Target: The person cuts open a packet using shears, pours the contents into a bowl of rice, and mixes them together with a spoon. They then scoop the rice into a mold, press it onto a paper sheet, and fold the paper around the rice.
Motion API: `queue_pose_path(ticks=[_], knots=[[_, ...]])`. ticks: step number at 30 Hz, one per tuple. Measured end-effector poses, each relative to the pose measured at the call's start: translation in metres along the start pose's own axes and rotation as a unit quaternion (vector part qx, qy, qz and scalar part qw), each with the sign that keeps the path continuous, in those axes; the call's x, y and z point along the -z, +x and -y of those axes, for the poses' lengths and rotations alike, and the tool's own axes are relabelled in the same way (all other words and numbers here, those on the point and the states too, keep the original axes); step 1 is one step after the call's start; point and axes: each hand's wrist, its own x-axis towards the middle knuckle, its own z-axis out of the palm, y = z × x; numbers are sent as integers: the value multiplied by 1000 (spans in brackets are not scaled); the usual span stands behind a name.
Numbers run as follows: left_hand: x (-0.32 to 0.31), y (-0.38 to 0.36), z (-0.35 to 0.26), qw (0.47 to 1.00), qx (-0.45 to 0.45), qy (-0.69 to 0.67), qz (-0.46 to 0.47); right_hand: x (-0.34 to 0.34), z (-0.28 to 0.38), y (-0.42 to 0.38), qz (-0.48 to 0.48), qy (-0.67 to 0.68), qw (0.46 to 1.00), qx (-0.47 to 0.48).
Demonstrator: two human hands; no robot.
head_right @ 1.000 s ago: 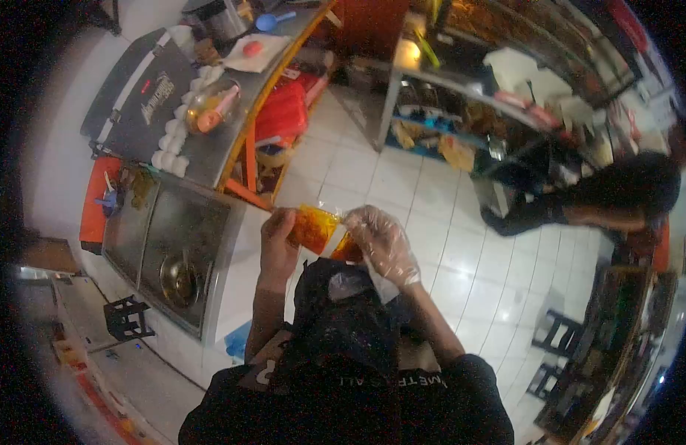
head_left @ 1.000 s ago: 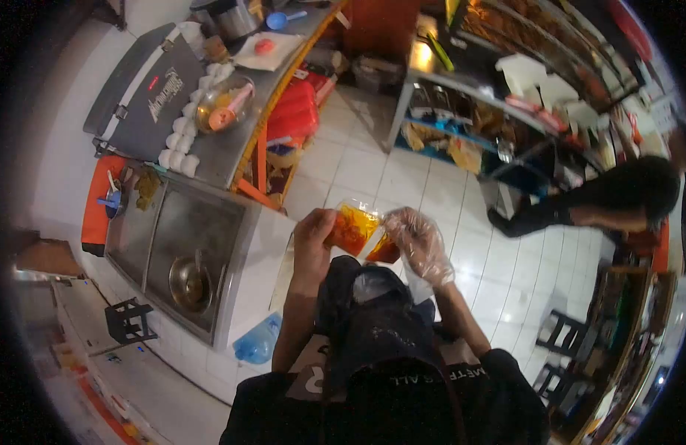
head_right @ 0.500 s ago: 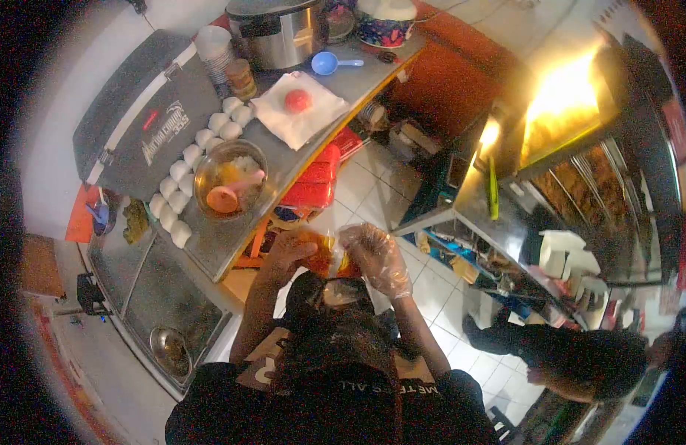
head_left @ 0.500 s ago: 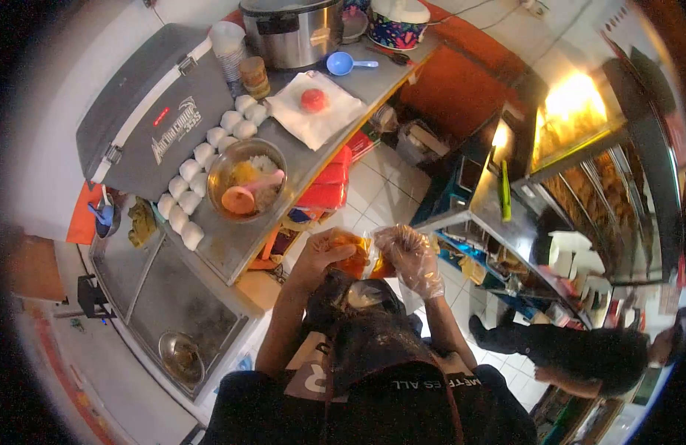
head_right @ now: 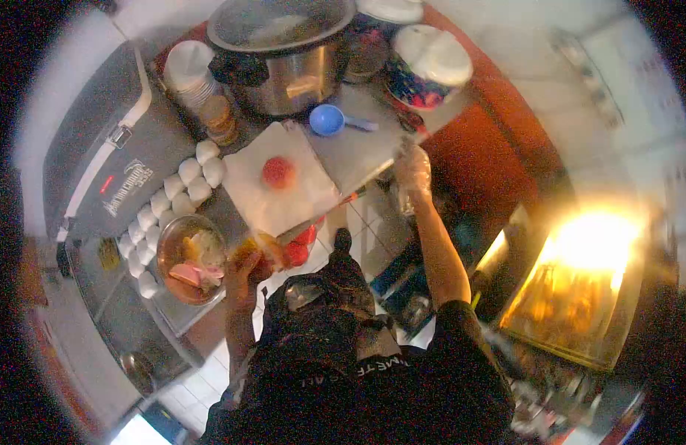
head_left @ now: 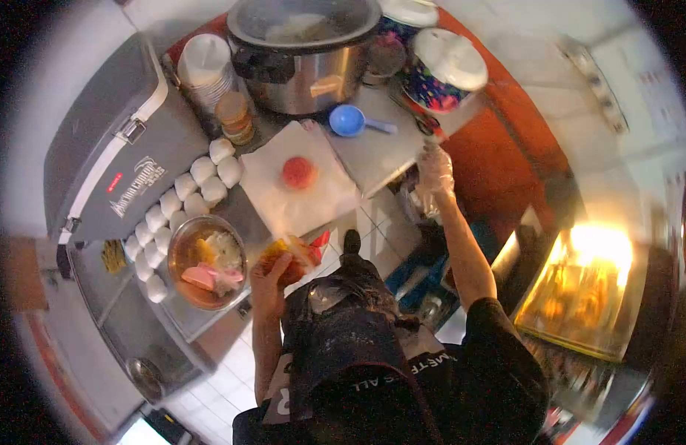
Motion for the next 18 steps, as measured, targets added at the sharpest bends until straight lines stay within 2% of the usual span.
queue_pose_path(ticks=[1,2,3,5,7,8,9,12,14,15,16,17,18], knots=[[-10,11,0,998,-18,-3,-52,1,-3,33,19,-49,998,-27],[-14,18,1,997,-38,-39,-48,-14,-35,64,51,100,985,-128],[-20,26,4,994,-40,-68,-76,-24,-51,87,67,86,984,-142],[-62,29,-21,987,-68,-25,-142,-40,-81,131,99,58,979,-169],[-81,34,-24,979,-97,-81,-161,-32,-101,147,167,-188,965,-71],[-82,37,-17,968,-96,-132,-192,-35,-103,156,184,-244,951,-47],[-87,38,-19,965,-108,-159,-180,-37,-102,160,211,-236,947,-46],[-98,44,-22,945,-114,-208,-227,-33,-91,176,305,-229,924,-14],[-95,48,-16,941,-131,-234,-207,-13,-90,169,326,-340,870,144],[-96,50,-15,936,-137,-241,-218,-9,-111,176,418,-104,903,-7],[-97,52,-15,940,-140,-225,-215,-6,-134,181,477,137,853,-161],[-97,54,-15,944,-141,-209,-211,-2,-167,174,470,128,871,-60],[-95,58,-11,939,-157,-215,-219,7,-177,164,469,124,874,-6]])
